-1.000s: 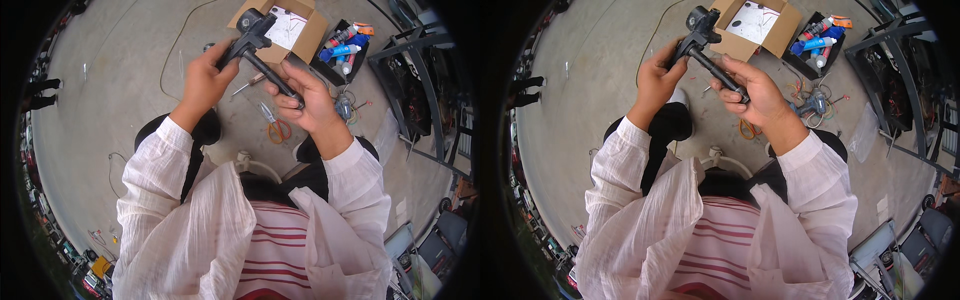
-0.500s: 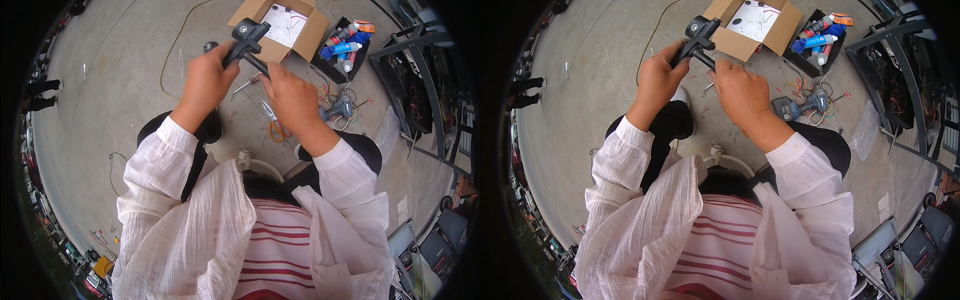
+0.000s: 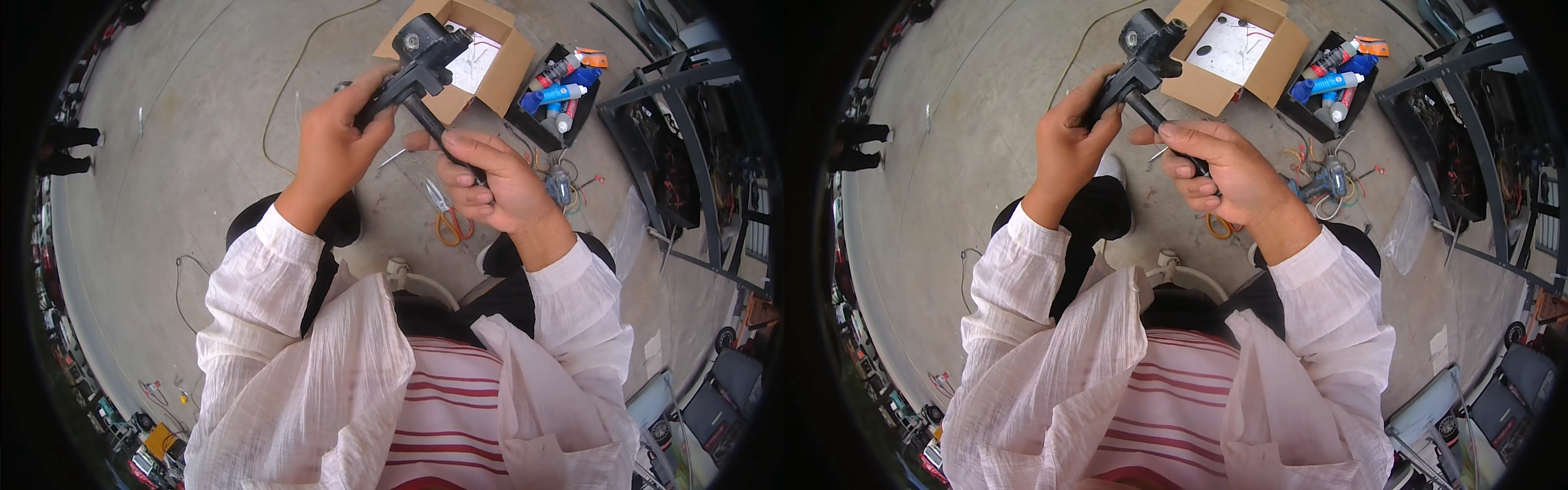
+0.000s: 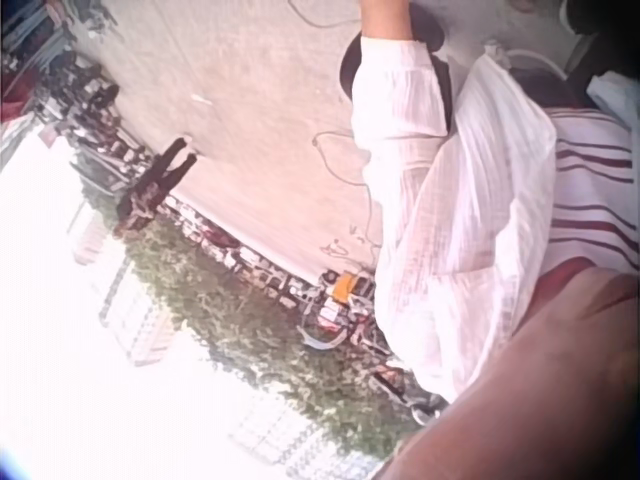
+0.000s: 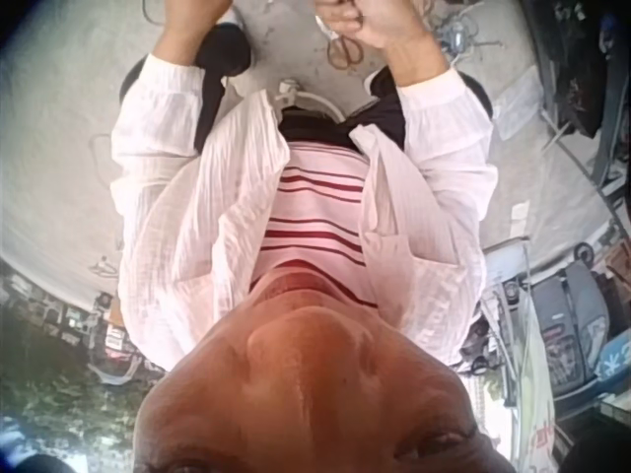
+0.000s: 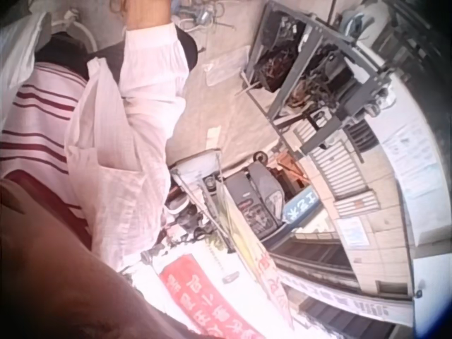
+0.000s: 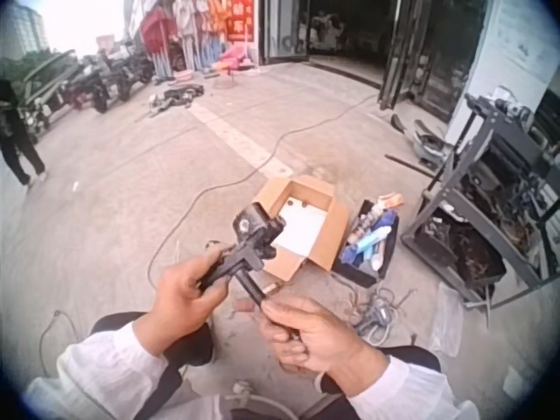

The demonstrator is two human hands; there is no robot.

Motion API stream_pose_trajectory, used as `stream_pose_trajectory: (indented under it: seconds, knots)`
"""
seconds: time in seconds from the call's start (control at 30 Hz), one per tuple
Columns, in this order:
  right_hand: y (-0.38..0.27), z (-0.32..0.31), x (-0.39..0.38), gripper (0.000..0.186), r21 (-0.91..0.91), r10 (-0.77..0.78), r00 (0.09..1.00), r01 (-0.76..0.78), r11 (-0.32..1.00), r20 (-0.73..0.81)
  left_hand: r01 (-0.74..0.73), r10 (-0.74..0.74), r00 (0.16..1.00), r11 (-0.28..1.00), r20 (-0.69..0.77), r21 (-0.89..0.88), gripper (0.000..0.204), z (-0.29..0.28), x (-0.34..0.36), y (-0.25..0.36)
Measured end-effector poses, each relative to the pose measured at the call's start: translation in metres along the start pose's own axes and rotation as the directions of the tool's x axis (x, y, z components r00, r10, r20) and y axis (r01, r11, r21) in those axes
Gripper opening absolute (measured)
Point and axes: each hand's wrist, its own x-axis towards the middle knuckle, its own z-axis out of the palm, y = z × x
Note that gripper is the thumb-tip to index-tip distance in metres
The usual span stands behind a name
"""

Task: The person sits on the floor and uses pliers, scissors, and a screwdriver to disassemble and manipulate a small mechanical part. They remove a spring and other components, placing them on the floor, and continue to adjust the part with various tools.

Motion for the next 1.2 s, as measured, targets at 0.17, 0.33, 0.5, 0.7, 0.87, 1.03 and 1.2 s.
stream_pose_trajectory:
  seconds: [0.17, 0.33, 0.5, 0.7, 0.87, 1.03, 1.2]
  knots:
    - [0.013, -0.001, 0.004, 0.027, -0.845, -0.444, 0.885, 0.125, 0.520, -0.142, 0.067, -0.077, 0.994, 0.989, 0.073, 0.134, 0.039, 0.004, -0.003, 0.002]
    - [0.033, -0.003, 0.017, 0.022, -0.922, -0.698, 0.713, -0.222, -0.317, 0.068, 0.189, -0.222, 0.968, 0.952, 0.118, 0.241, 0.039, 0.011, -0.003, -0.012]
    - [0.026, -0.006, 0.019, 0.025, -0.998, -0.640, 0.767, 0.000, 0.066, -0.043, 0.264, -0.258, 0.959, 0.964, 0.113, -0.038, 0.037, 0.014, -0.004, -0.026]
    - [0.004, 0.005, -0.007, 0.030, 0.149, -0.152, 0.983, 0.167, 0.975, -0.103, 0.139, -0.147, 0.989, 0.907, 0.010, -0.397, 0.039, 0.014, -0.003, -0.007]
    - [0.000, 0.005, -0.010, 0.027, -0.061, -0.071, 0.992, 0.064, 0.996, -0.105, 0.017, -0.022, 0.999, 0.987, -0.028, -0.159, 0.037, 0.014, 0.001, -0.011]
    - [0.021, -0.008, 0.007, 0.025, -0.998, -0.675, 0.737, 0.000, -0.065, 0.044, 0.130, -0.149, 0.985, 0.973, 0.090, 0.189, 0.038, 0.012, 0.002, -0.003]
    - [0.037, -0.013, 0.024, 0.033, -0.956, -0.746, 0.657, -0.137, -0.258, 0.107, 0.211, -0.236, 0.969, 0.942, 0.068, 0.260, 0.037, 0.015, 0.001, -0.021]
